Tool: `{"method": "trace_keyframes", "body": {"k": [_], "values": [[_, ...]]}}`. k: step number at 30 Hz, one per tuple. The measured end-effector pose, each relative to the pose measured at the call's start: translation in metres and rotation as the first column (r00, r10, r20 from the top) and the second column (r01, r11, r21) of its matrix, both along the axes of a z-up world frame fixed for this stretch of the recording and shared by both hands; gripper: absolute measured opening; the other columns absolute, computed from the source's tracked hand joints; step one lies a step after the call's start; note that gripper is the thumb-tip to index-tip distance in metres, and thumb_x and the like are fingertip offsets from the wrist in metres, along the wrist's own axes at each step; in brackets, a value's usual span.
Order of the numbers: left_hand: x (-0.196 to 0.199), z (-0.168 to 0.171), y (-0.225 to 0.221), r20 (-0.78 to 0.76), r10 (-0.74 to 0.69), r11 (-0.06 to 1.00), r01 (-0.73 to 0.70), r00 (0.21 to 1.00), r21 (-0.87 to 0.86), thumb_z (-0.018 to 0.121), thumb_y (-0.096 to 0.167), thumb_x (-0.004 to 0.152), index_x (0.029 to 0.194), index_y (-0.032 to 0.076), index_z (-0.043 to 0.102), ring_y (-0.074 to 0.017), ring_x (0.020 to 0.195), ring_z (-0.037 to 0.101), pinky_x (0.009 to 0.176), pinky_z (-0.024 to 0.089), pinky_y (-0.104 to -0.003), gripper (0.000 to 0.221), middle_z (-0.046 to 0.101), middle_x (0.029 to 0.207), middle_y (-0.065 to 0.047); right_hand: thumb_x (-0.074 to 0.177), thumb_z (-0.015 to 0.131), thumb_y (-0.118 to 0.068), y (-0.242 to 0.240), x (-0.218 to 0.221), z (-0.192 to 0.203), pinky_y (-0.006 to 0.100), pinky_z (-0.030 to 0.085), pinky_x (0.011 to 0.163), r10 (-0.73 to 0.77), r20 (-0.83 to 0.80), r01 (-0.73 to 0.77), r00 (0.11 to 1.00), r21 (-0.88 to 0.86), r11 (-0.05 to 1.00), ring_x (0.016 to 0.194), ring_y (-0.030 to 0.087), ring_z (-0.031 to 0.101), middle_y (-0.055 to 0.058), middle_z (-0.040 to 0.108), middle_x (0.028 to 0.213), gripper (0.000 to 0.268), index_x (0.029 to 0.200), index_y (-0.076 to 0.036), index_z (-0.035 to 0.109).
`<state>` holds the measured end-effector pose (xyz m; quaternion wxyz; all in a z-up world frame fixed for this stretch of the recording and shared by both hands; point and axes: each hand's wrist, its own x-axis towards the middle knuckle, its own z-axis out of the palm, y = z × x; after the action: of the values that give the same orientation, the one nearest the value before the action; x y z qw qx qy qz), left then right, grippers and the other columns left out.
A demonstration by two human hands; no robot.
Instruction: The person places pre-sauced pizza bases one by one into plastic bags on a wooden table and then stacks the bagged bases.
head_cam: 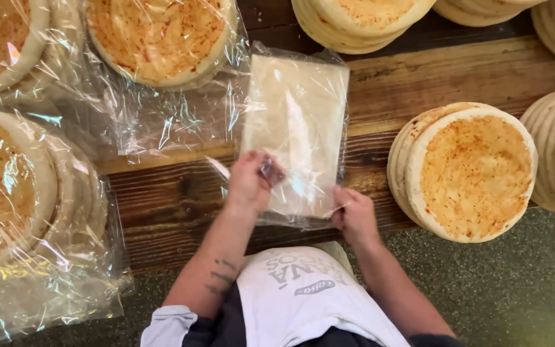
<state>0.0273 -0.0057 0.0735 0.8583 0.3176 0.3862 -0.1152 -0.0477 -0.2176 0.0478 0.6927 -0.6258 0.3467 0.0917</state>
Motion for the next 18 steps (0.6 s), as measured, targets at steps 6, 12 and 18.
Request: {"method": "trace_keyframes", "body": {"k": [6, 12, 18], "values": [[0.02, 0.039, -0.012, 0.326, -0.634, 0.556, 0.121, 0.701, 0.822, 0.056, 0.013, 0.101, 0.104, 0.008, 0.066, -0.0186, 0.074, 0.065, 0.071, 0.056, -0.034, 0.011, 0.06, 0.077, -0.006, 0.079, 0.086, -0.008, -0.008, -0.015, 0.066, 0.041, 0.052, 0.08, 0.519, 0.433, -0.027, 0.737, -0.748, 0.663, 0.088, 0.031, 0.064, 0.017, 0.066, 0.098, 0.05, 0.124, 0.002, 0.067], [0.008, 0.065, -0.022, -0.132, -0.967, -0.159, -0.111, 0.22, 0.981, 0.072, 0.035, 0.085, 0.119, 0.026, 0.054, -0.0336, 0.079, 0.074, 0.072, 0.061, -0.052, 0.04, 0.068, 0.102, -0.002, 0.072, 0.072, -0.017, -0.004, 0.061, 0.046, 0.035, 0.051, 0.076, 0.787, 0.122, 0.181, 0.605, -0.983, 0.013, 0.067, 0.021, 0.066, -0.001, 0.06, 0.067, 0.021, 0.092, -0.02, 0.067], [0.018, 0.074, 0.052, -0.521, -0.54, -0.772, -0.143, 0.661, 0.619, 0.062, 0.004, 0.079, 0.107, 0.02, 0.062, -0.0227, 0.057, 0.069, 0.049, 0.057, -0.044, 0.033, 0.059, 0.092, -0.002, 0.089, 0.062, -0.037, -0.056, 0.05, 0.067, 0.054, 0.054, 0.079, 0.488, -0.511, -0.552, 0.708, -0.831, -0.07, 0.088, 0.04, 0.074, 0.014, 0.073, 0.082, 0.02, 0.095, -0.019, 0.06]]}}
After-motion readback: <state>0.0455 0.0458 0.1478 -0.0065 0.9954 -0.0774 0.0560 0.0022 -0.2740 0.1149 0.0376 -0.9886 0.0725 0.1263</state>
